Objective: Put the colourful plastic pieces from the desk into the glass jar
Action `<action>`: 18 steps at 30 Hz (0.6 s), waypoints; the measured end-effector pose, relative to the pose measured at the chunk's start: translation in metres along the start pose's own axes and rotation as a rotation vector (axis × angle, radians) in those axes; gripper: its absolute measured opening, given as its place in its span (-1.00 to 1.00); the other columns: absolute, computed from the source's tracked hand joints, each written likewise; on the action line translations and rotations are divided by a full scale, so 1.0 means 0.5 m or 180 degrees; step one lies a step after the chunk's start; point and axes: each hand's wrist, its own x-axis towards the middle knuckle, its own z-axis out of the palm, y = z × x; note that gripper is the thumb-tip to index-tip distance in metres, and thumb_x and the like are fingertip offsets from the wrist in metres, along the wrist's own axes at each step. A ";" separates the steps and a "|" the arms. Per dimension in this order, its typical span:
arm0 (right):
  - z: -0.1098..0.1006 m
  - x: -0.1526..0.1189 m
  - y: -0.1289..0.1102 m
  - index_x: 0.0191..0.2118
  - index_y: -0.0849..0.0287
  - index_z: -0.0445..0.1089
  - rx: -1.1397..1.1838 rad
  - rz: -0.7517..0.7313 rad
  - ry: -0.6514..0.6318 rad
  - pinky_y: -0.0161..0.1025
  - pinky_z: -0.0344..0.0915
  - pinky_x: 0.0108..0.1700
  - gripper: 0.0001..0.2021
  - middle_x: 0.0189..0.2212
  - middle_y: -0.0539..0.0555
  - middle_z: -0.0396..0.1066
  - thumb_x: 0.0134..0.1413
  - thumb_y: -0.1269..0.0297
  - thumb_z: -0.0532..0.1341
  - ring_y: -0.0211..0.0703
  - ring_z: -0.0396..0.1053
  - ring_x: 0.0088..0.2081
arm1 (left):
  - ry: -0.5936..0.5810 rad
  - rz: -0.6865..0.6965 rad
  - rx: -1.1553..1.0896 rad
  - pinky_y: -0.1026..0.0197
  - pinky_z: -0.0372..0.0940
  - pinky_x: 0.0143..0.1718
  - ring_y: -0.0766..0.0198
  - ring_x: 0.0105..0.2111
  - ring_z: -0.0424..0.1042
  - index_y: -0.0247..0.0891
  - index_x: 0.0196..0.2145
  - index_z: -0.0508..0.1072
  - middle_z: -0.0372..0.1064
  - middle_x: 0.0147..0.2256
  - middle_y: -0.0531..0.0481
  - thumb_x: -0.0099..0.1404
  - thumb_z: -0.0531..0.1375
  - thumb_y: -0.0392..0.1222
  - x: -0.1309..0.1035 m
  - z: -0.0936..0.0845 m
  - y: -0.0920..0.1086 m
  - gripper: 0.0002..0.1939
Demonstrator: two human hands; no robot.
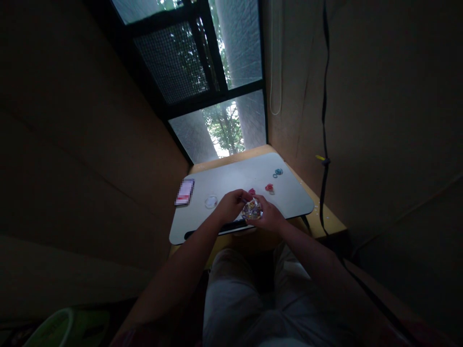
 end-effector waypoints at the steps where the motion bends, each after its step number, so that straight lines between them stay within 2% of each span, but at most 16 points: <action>1: 0.000 0.000 0.000 0.20 0.09 0.12 0.0000 -0.0001 0.0004 -0.20 0.33 -0.20 -0.10 -0.14 0.10 0.46 -0.32 -0.01 0.45 -0.05 0.46 -0.20 | 0.0011 -0.0003 0.0045 0.21 0.36 -0.16 0.30 -0.27 0.47 -0.27 -0.27 0.51 0.52 -0.26 -0.02 0.15 0.10 -0.44 0.000 0.000 0.001 -0.75; 5: -0.001 0.000 -0.002 0.20 0.09 0.11 -0.0018 -0.0008 -0.0022 -0.18 0.33 -0.21 -0.09 -0.11 0.13 0.46 -0.31 -0.02 0.45 -0.03 0.46 -0.22 | -0.0020 0.0068 -0.0028 0.22 0.35 -0.16 0.29 -0.27 0.46 -0.28 -0.27 0.50 0.52 -0.26 -0.02 0.21 0.06 -0.39 -0.002 -0.001 0.008 -0.76; 9: -0.003 0.000 -0.004 0.21 0.08 0.09 -0.0033 -0.0032 -0.0052 -0.17 0.33 -0.19 -0.10 -0.11 0.13 0.45 -0.28 -0.01 0.44 -0.03 0.46 -0.22 | -0.0037 0.0200 -0.0072 0.22 0.33 -0.14 0.29 -0.24 0.47 -0.27 -0.17 0.47 0.52 -0.26 -0.01 0.31 0.01 -0.32 -0.009 -0.002 0.017 -0.74; 14: -0.002 0.000 -0.002 0.20 0.06 0.09 0.0003 -0.0028 -0.0035 -0.14 0.34 -0.15 -0.09 -0.07 0.12 0.44 -0.30 -0.01 0.45 0.01 0.46 -0.15 | -0.0045 0.0236 0.0622 0.18 0.31 -0.12 0.24 -0.21 0.48 -0.19 -0.12 0.46 0.53 -0.22 0.01 0.36 0.01 -0.24 -0.021 0.000 0.020 -0.75; 18: 0.002 0.001 0.005 0.20 0.07 0.09 0.0041 -0.0076 0.0001 -0.12 0.34 -0.10 -0.10 -0.04 0.14 0.43 -0.30 0.00 0.45 0.02 0.45 -0.11 | 0.0096 0.0507 0.0979 0.14 0.27 -0.05 0.19 -0.14 0.43 -0.20 -0.16 0.47 0.49 -0.16 -0.04 0.32 0.07 -0.25 -0.027 0.006 0.014 -0.79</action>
